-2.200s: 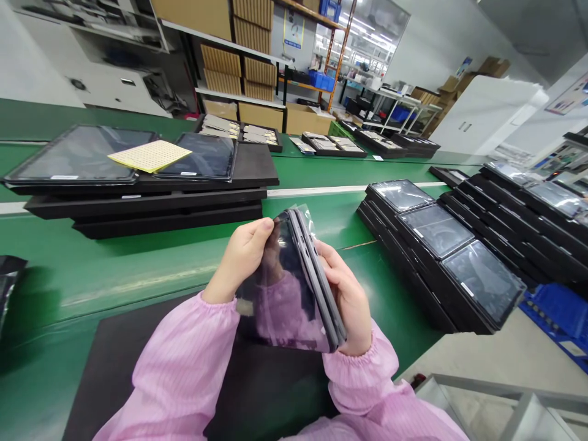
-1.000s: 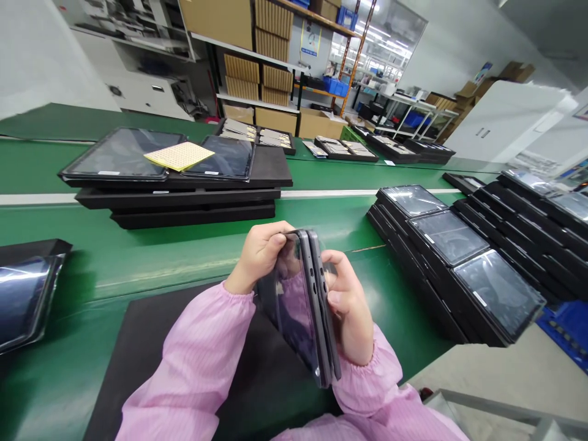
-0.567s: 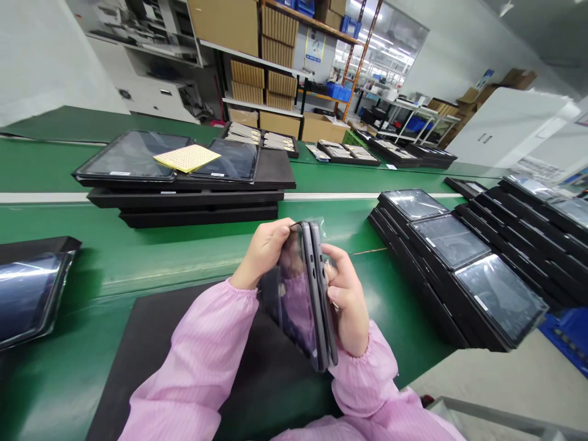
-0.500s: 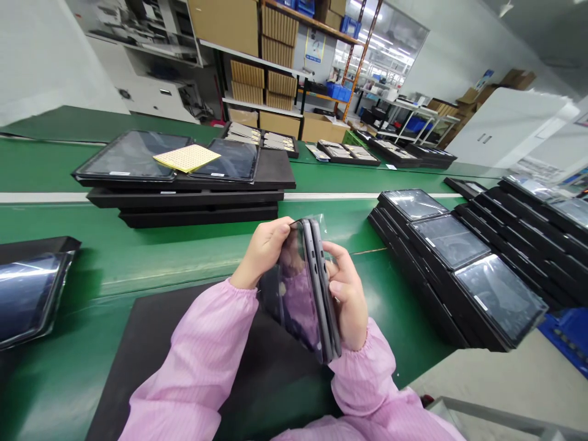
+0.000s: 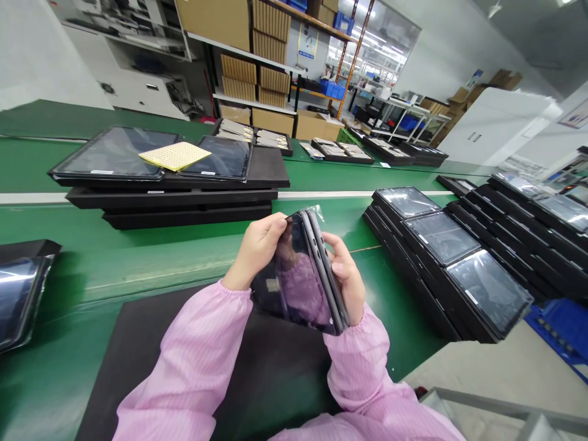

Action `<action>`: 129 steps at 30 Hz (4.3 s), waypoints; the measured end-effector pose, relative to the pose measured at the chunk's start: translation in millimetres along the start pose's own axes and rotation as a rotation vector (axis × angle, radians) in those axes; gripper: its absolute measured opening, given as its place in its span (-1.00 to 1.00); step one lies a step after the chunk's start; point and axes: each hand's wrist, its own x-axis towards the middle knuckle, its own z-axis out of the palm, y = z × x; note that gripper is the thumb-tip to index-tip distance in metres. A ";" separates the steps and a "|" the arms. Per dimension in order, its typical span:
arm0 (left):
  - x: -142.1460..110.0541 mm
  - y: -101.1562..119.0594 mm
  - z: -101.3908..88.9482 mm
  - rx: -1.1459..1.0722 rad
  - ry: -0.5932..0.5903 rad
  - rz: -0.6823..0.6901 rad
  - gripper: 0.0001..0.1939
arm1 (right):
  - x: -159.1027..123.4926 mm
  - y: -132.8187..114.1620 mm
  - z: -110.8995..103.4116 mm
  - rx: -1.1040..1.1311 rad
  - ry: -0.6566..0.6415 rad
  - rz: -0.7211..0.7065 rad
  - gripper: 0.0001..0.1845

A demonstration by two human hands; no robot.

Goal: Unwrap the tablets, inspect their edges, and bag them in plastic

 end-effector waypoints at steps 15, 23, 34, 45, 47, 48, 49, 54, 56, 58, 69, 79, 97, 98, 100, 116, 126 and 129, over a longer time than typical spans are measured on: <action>-1.9 3.7 -0.9 0.127 0.066 -0.010 -0.41 | 17.2 -1.5 -10.2 0.072 -0.031 0.073 -0.55; -1.9 0.9 -1.3 0.127 0.074 0.004 -0.41 | 16.3 -1.3 -13.5 0.081 -0.054 0.072 -0.56; -1.7 1.8 -2.1 0.112 0.066 0.020 -0.37 | 15.1 -1.4 -11.4 0.110 -0.091 0.049 -0.60; -5.1 0.6 1.6 -0.082 -0.004 0.106 -0.25 | -10.1 -10.5 -6.2 -0.227 -0.196 0.024 -0.33; -9.8 3.9 9.1 -0.122 -0.041 0.134 -0.25 | -24.2 -20.9 -2.7 -0.502 -0.208 -0.012 -0.29; -11.7 4.4 14.0 -0.141 -0.052 0.145 -0.26 | -31.1 -26.2 -1.0 -0.644 -0.205 -0.027 -0.34; -12.7 3.3 18.8 -0.162 -0.044 0.141 -0.25 | -37.0 -30.8 0.5 -0.772 -0.191 -0.042 -0.43; -1.0 -36.1 19.0 -0.114 0.148 -0.286 -0.38 | -42.5 -37.7 1.6 -0.913 -0.008 -0.176 -0.88; 5.5 -57.0 4.4 -0.044 0.112 -0.634 -0.52 | -37.4 -34.9 0.7 -0.843 0.014 -0.209 -0.93; 8.5 -68.8 -10.2 -0.135 -0.006 -0.922 -0.48 | -33.2 -31.4 1.4 -0.808 0.008 -0.242 -0.92; 19.0 -37.4 -15.2 -0.616 0.620 -0.559 -0.42 | -45.6 -24.6 10.5 -1.173 -0.355 -0.474 -0.69; 9.6 -36.7 -56.3 -0.348 0.413 -0.016 -0.24 | -32.9 4.2 15.3 -1.742 -0.965 0.244 -0.56; 19.3 -73.6 -46.0 -0.372 0.441 -0.189 -0.36 | 1.0 -1.5 -0.8 -1.185 -1.056 0.333 -0.29; 20.2 -73.3 -45.6 -0.377 0.431 -0.187 -0.35 | 1.5 -1.3 -1.2 -1.164 -1.056 0.337 -0.27; 21.8 -72.0 -44.9 -0.386 0.417 -0.179 -0.31 | 2.3 -0.8 -1.9 -1.134 -1.064 0.341 -0.21; 16.0 -42.6 -37.8 -0.491 0.438 -0.176 -0.26 | 1.2 -7.6 1.8 -1.098 -1.181 0.397 -0.19; 18.9 -49.3 -36.1 -0.467 0.393 -0.054 -0.20 | -3.3 -12.6 5.7 -1.120 -1.127 0.361 -0.44; 19.4 -55.1 -36.0 -0.431 0.384 -0.021 -0.21 | -1.0 -12.6 4.3 -1.105 -1.143 0.328 -0.50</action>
